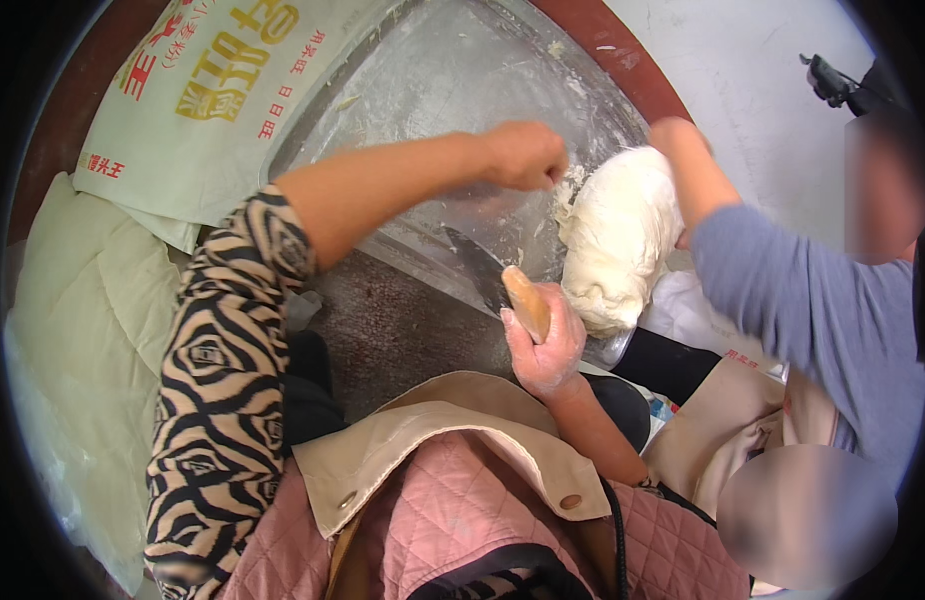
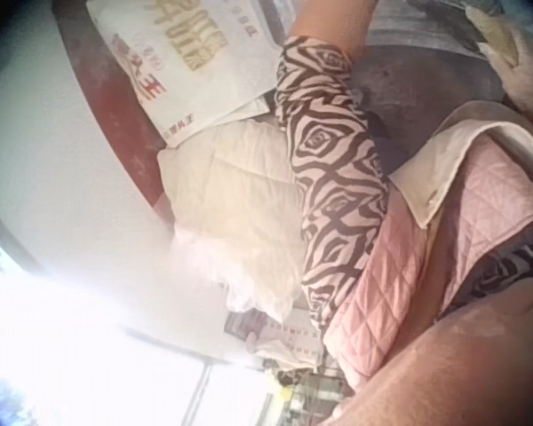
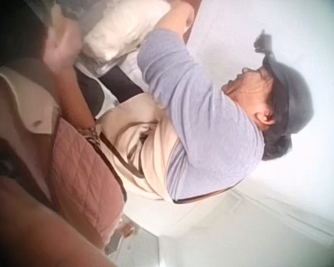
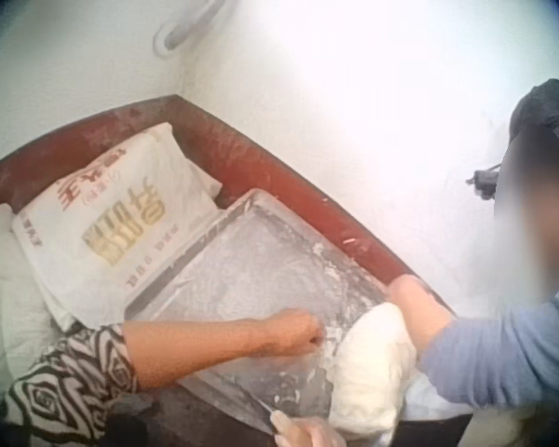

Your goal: The person kneads a large mass of dough on a metal tray, then uses a bench scraper to remove and clean residual dough from the tray. They wipe the tray with a cloth and place the cleaned tray aside. The person then walks to a freezer, opens it, and places a white bag inside.

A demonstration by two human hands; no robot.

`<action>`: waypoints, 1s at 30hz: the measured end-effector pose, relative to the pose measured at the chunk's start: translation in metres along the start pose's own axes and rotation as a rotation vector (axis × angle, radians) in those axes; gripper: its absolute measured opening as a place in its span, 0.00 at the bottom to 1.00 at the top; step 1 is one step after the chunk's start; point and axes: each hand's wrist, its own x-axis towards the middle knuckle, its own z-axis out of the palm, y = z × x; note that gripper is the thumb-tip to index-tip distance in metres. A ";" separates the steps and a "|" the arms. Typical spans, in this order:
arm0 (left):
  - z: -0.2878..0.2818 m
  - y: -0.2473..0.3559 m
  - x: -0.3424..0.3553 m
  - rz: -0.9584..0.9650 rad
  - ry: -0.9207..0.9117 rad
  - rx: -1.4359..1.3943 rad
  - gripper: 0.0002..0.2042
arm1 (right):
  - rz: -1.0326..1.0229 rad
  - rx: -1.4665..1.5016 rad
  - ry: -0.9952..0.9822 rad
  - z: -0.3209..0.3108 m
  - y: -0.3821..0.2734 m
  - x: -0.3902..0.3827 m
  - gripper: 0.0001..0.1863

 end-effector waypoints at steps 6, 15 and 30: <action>0.056 0.010 0.045 -0.043 -0.115 0.008 0.03 | 0.179 -0.018 0.087 -0.019 0.007 -0.001 0.16; 0.098 0.007 0.028 0.272 0.197 0.355 0.07 | 0.370 -0.018 0.083 -0.029 0.016 0.012 0.17; 0.019 -0.038 -0.006 0.102 0.120 -0.123 0.11 | 0.464 -0.012 0.250 -0.021 0.039 -0.002 0.16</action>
